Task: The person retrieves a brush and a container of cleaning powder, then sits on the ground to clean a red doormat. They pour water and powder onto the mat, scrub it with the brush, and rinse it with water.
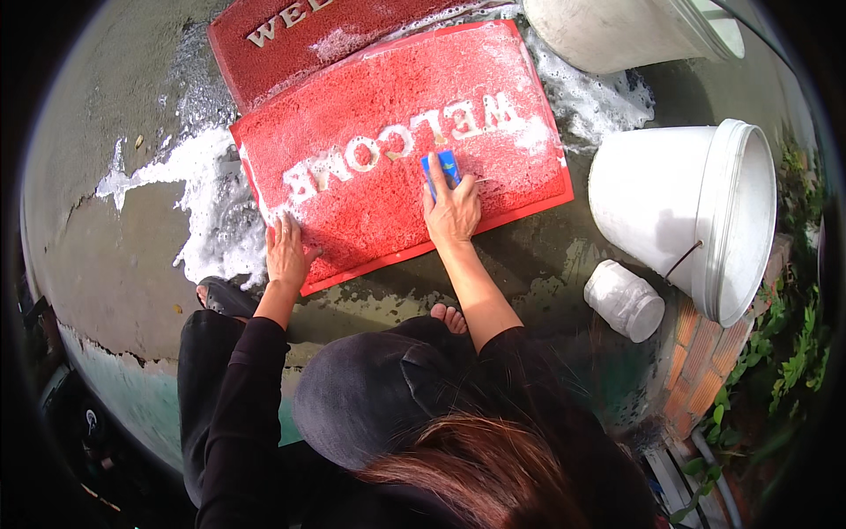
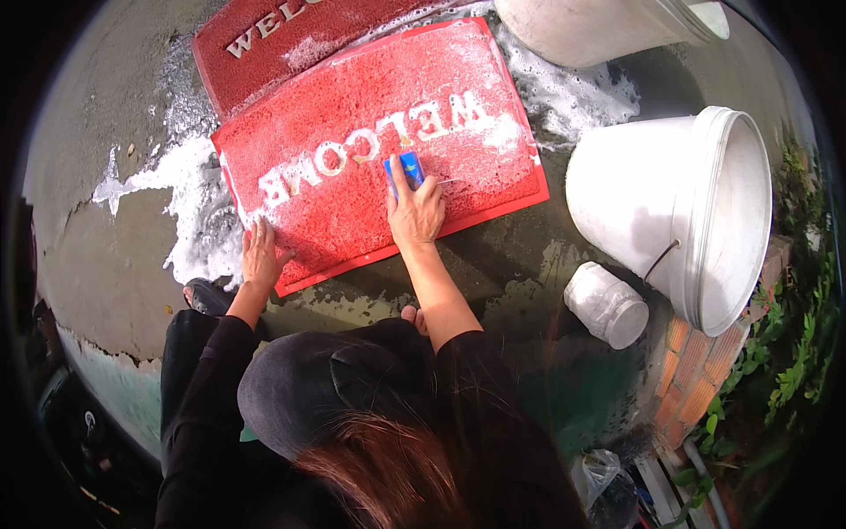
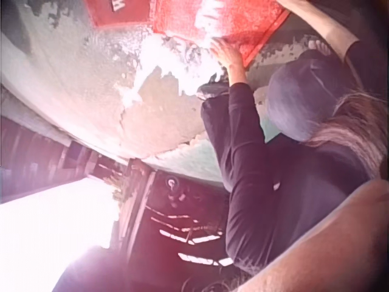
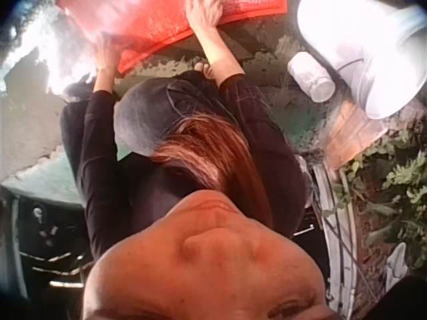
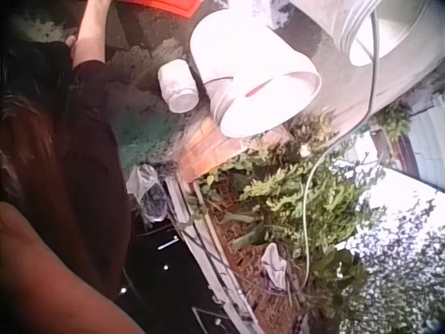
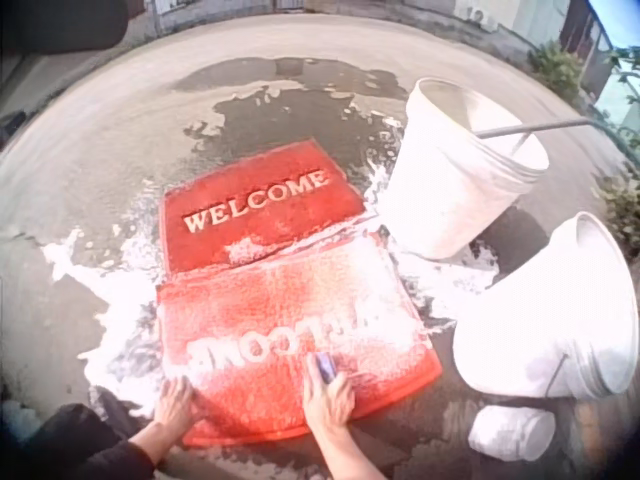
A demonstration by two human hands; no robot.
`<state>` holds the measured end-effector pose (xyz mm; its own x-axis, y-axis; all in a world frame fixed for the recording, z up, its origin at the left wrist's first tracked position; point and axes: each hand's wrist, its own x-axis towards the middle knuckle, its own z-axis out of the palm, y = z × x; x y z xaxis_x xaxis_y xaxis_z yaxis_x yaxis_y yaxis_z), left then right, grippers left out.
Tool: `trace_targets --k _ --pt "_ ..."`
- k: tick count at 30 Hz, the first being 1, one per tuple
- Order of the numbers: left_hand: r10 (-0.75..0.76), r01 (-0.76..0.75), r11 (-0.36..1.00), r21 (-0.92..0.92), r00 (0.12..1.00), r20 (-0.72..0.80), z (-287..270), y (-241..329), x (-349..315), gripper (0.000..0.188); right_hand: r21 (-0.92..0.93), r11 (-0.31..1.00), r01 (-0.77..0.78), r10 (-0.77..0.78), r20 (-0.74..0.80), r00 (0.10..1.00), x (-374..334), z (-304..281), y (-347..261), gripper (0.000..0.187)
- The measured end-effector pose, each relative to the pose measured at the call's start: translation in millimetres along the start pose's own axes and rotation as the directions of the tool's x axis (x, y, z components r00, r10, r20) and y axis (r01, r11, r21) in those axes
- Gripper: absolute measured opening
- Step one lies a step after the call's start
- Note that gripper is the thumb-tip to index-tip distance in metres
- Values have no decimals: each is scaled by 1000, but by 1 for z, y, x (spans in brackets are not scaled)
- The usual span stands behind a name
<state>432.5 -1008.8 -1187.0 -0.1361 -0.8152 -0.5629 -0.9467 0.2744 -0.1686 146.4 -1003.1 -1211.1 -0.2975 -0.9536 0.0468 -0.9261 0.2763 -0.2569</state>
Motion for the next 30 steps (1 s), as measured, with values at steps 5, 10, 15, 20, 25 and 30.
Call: trace_targets --k 5,10,15,20,25,30 --pt "10 -9 999 -36 999 38 -1 -1 -5 86 263 864 430 -467 95 879 -48 -2 -17 63" --pt "5 32 985 -167 977 215 -67 -10 38 64 -81 995 -61 69 101 992 15 -49 110 62" --pt "32 -128 932 -339 961 -276 -123 -20 153 41 -139 981 -133 145 81 986 14 -38 89 68" --pt "47 -152 918 -368 959 -278 -156 15 231 60 -219 975 -30 47 76 996 15 -34 102 72" --pt "22 -45 978 -205 993 -112 -163 32 244 84 -197 980 -39 56 80 995 15 -30 105 75" --pt "34 -37 995 -92 999 -36 -187 35 251 87 -145 987 -70 84 95 992 17 -27 109 74"
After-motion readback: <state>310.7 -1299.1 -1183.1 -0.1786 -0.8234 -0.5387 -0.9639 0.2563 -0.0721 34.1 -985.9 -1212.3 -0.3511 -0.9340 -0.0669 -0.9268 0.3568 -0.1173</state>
